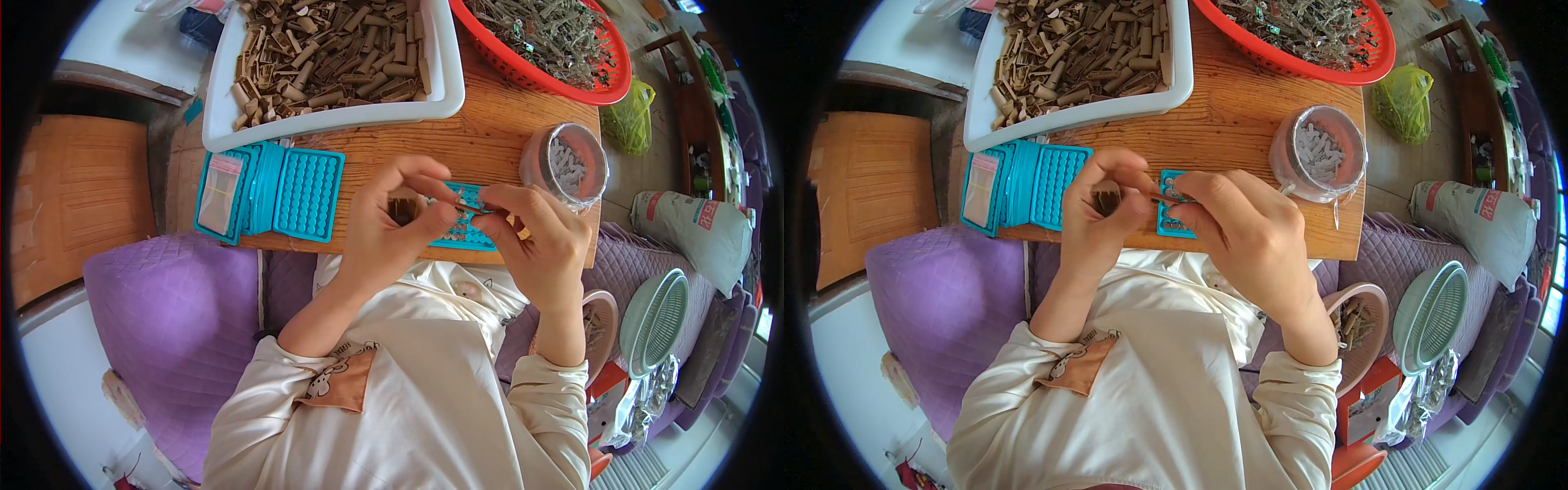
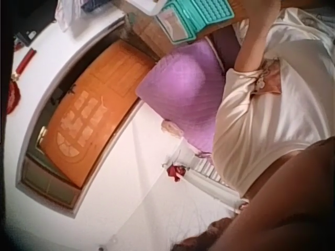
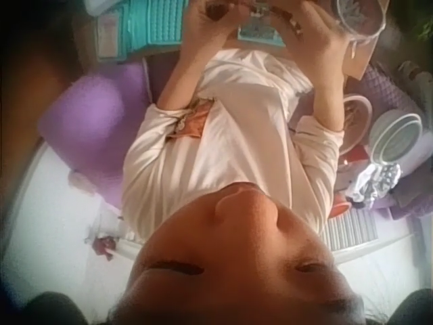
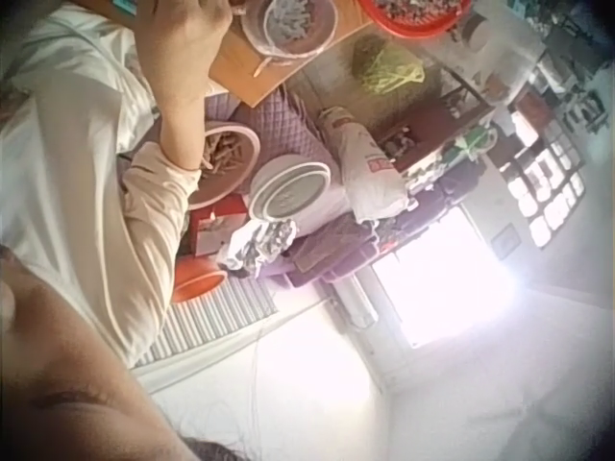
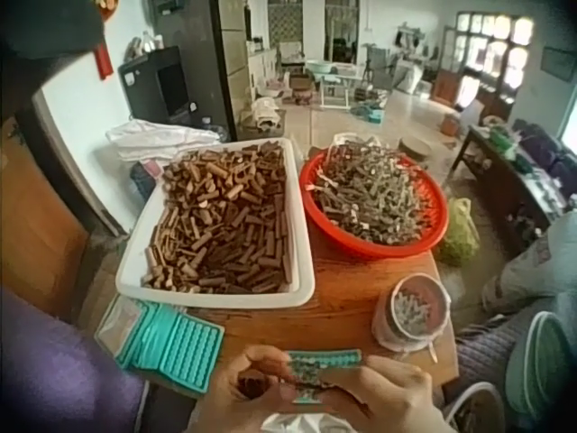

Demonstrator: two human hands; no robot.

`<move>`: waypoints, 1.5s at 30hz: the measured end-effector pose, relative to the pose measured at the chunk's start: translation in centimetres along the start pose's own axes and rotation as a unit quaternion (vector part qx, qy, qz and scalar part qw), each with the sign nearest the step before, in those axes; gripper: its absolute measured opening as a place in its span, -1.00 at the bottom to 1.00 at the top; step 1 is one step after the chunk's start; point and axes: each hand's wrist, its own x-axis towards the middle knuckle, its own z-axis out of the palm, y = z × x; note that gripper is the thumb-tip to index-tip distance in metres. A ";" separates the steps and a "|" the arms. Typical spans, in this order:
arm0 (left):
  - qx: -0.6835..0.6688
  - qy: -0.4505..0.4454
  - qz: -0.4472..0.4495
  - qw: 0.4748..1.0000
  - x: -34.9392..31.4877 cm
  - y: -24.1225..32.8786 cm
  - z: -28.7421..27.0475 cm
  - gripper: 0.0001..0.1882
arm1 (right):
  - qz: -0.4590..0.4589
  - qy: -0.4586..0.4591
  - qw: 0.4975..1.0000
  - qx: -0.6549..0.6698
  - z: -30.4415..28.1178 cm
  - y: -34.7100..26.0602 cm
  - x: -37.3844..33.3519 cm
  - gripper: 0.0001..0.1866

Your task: The person assembles filters by taking cardboard tubes from a container, inserting small pellets from a mold tray into them, and fitting paper strips into the tubes by hand.

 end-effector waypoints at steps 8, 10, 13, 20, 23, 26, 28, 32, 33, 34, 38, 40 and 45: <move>-0.221 0.037 -0.001 0.975 -0.4 -0.5 1.2 -0.63 | 0.125 0.114 0.974 0.153 2.9 -0.6 -1.7 -0.83; -0.233 0.037 0.002 0.972 -0.7 -0.3 1.4 -0.55 | 0.113 0.125 0.974 0.154 3.1 -1.1 -2.0 -0.83; -0.193 -0.047 0.104 0.974 -1.1 -1.3 0.5 -0.46 | 0.070 0.124 0.977 0.156 3.2 -1.7 -2.0 -0.82; -0.180 -0.060 0.117 0.975 -1.6 -2.0 -0.2 -0.52 | 0.013 0.149 0.970 0.193 3.9 -1.4 -2.7 -0.81; -0.168 -0.066 0.083 0.980 -1.6 -1.7 0.0 -0.45 | 0.014 0.156 0.968 0.197 3.9 -1.4 -3.1 -0.80; -0.190 -0.071 0.084 0.976 -1.7 -1.9 0.2 -0.45 | 0.017 0.179 0.962 0.206 4.2 -1.4 -3.6 -0.80; -0.201 -0.062 0.074 0.975 -1.7 -2.0 0.5 -0.45 | 0.016 0.198 0.957 0.212 4.3 -1.5 -3.7 -0.80; -0.216 -0.092 0.077 0.969 -1.5 -2.6 0.0 -0.46 | 0.023 0.159 0.971 0.179 4.1 -1.7 -3.6 -0.79; -0.235 -0.100 0.086 0.963 -1.5 -2.7 0.0 -0.52 | 0.020 0.141 0.975 0.171 4.1 -1.6 -3.6 -0.79; -0.254 -0.107 0.095 0.957 -1.5 -2.8 0.0 -0.56 | 0.021 0.141 0.975 0.171 4.1 -1.4 -3.5 -0.79; -0.180 -0.076 0.012 0.981 -1.6 -1.8 -0.1 -0.59 | 0.025 0.092 0.986 0.137 4.3 -1.0 -3.2 -0.78; -0.174 -0.035 -0.004 0.984 -1.5 -1.3 0.4 -0.60 | 0.032 0.091 0.987 0.130 4.6 -0.9 -3.5 -0.78; -0.129 -0.007 -0.012 0.992 -1.2 -0.8 0.6 -0.61 | 0.148 0.207 0.939 0.232 6.4 -0.6 -4.5 -0.73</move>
